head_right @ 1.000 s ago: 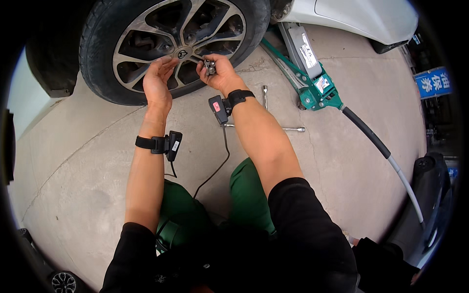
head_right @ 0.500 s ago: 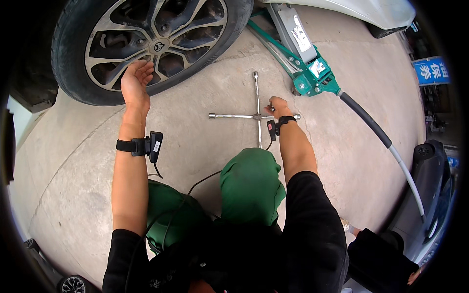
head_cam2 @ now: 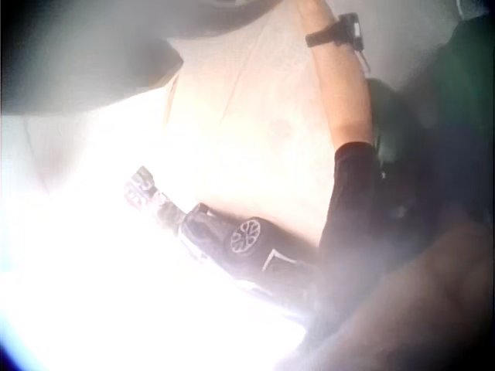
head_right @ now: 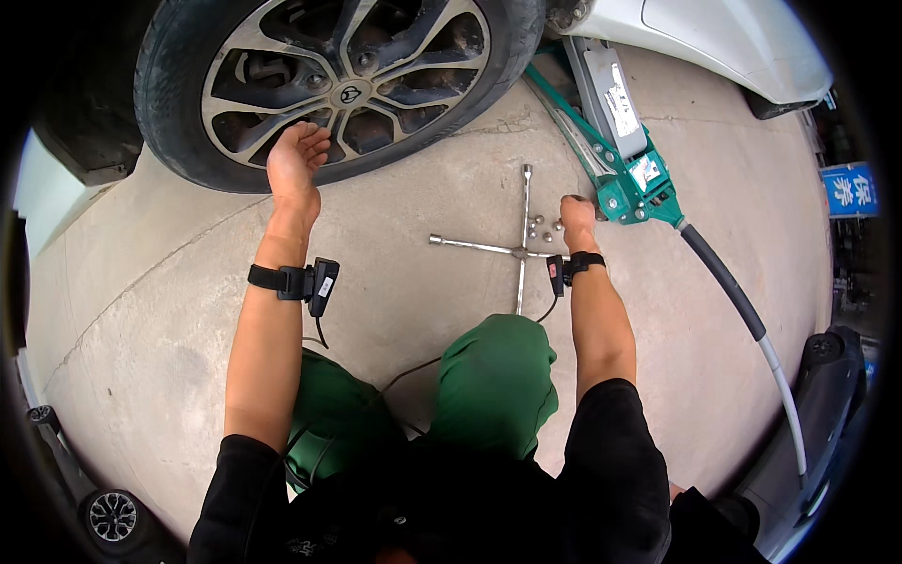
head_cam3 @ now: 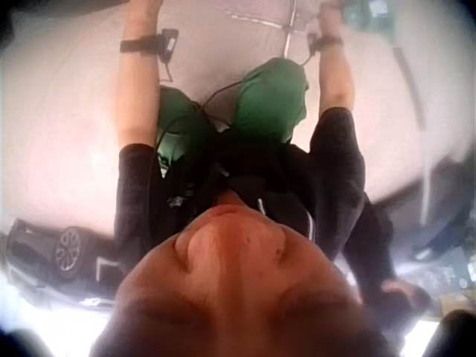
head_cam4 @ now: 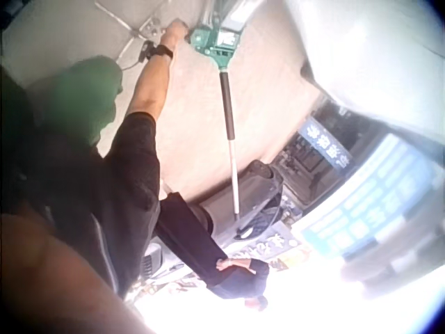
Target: The person positions a hydraulic floor jack under a white car and pumps the handle to lift the vehicle, then uses a lug wrench to loosen the lug nuts on the rear wheel.
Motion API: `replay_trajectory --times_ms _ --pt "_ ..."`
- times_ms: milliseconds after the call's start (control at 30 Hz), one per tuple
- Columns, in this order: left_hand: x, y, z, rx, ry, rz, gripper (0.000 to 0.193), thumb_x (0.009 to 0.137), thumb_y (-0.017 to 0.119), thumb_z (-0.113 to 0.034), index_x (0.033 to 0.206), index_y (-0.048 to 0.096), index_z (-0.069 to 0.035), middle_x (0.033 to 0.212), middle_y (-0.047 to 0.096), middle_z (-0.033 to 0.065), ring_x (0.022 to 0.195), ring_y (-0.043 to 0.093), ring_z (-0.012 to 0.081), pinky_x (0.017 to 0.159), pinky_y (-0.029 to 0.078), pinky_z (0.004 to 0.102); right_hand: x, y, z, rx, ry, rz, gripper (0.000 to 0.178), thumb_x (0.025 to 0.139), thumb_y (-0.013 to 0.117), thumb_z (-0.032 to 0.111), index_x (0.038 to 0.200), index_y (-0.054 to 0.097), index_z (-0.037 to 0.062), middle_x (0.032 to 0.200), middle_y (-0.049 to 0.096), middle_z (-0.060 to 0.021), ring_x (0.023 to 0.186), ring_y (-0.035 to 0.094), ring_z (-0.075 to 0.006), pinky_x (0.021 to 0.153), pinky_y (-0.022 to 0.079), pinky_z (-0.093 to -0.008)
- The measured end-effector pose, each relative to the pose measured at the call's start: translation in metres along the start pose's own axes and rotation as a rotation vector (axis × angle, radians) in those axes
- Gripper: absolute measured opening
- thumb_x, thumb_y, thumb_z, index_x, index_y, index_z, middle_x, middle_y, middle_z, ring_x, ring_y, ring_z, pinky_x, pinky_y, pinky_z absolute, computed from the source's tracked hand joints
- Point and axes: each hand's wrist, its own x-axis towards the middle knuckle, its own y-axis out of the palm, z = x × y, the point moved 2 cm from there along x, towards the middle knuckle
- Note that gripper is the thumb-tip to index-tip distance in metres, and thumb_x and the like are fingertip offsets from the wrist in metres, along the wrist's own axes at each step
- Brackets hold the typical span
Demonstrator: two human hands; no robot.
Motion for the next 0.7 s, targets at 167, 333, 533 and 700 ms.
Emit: replay_trajectory --times_ms 167,333,533,700 --pt "0.006 0.001 0.018 -0.008 -0.064 -0.044 0.026 0.089 0.056 -0.026 0.098 0.063 -0.003 0.092 0.068 0.0074 0.081 0.057 0.0136 0.075 0.043 0.0288 -0.150 -0.010 0.231 0.111 -1.023 -0.193 0.034 0.095 0.057 0.023 0.121 0.063 0.0016 0.111 0.070 -0.0161 0.104 0.066 -0.0258 0.094 0.047 -0.0324" --pt "0.007 -0.005 0.019 -0.102 -0.152 -0.133 0.024 0.089 0.055 -0.026 0.095 0.063 -0.004 0.089 0.068 0.0067 0.076 0.058 0.0133 0.069 0.044 0.0283 -0.292 -0.013 0.369 0.246 -1.790 -0.402 0.031 0.096 0.056 0.027 0.116 0.067 0.0061 0.099 0.072 -0.0095 0.088 0.068 -0.0221 0.081 0.051 -0.0327" --pt "0.006 -0.017 0.014 -0.160 -0.138 -0.183 0.022 0.088 0.055 -0.024 0.093 0.062 -0.004 0.086 0.067 0.0067 0.073 0.056 0.0129 0.065 0.043 0.0277 -0.379 0.019 0.427 0.485 -1.990 -0.342 0.037 0.102 0.043 0.024 0.122 0.060 -0.0016 0.117 0.064 -0.0186 0.114 0.059 -0.0279 0.101 0.042 -0.0365" --pt "0.009 -0.018 0.004 -0.175 -0.075 -0.178 0.023 0.085 0.056 -0.023 0.092 0.062 -0.002 0.085 0.065 0.0075 0.075 0.054 0.0148 0.068 0.041 0.0311 -0.341 0.076 0.507 -0.078 -1.668 -0.369 0.042 0.093 0.050 0.036 0.098 0.068 -0.0009 0.095 0.066 -0.0268 0.093 0.062 -0.0468 0.085 0.049 -0.0513"
